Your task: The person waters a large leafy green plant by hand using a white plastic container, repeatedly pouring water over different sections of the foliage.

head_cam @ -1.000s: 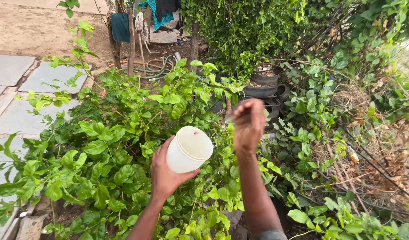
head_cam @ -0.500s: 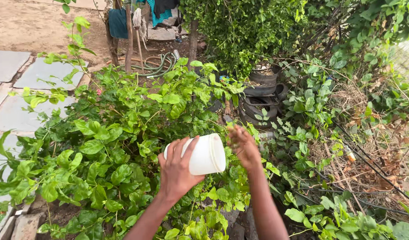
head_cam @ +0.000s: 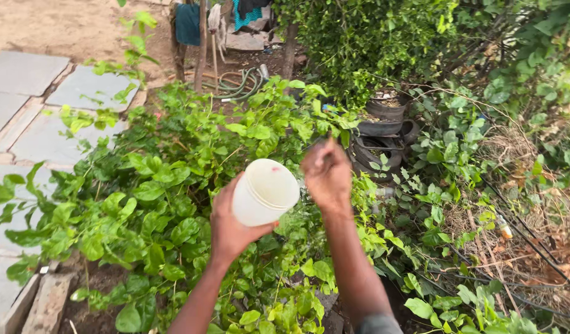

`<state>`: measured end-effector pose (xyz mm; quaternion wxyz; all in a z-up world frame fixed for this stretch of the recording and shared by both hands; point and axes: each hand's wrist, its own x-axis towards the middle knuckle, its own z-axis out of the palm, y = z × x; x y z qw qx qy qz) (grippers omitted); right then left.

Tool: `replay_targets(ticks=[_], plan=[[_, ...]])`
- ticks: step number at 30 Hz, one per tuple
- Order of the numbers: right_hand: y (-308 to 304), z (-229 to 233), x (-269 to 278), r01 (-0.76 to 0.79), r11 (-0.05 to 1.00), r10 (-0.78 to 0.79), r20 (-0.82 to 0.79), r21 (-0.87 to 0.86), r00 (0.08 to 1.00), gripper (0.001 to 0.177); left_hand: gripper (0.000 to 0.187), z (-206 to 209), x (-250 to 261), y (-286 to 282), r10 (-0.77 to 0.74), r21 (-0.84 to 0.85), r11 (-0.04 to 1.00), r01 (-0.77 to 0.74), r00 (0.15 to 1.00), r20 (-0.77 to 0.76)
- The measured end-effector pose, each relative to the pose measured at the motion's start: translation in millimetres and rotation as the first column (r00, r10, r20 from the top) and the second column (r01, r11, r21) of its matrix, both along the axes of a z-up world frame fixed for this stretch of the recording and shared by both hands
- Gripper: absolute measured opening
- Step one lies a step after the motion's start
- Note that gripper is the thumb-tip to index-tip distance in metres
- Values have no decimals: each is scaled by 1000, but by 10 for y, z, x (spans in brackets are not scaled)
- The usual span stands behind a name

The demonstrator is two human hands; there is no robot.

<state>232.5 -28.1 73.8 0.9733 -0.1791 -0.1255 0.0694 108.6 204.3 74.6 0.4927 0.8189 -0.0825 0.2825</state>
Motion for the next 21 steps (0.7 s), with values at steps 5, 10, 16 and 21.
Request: replay_targets(ticks=[5,10,16,21], plan=[[474,107,145,750,547,-534,535,-372,655,16,114,-76,-100,261,147,12,989,-147,989,16],[355,-995,551,-153,819,-73,-366,-552,928,30,109,-181,-256,446,156,-68,985,-160,985,-68],[127,-1296,317,-138,955,27,-386,-262,922,28,115,-237,-330,483,188,181,970,-165,975,-117],[410,-1411,22,-114,935,-41,-423,-335,905,23,116,-201,-365,462,189,512,849,-135,981,-54]])
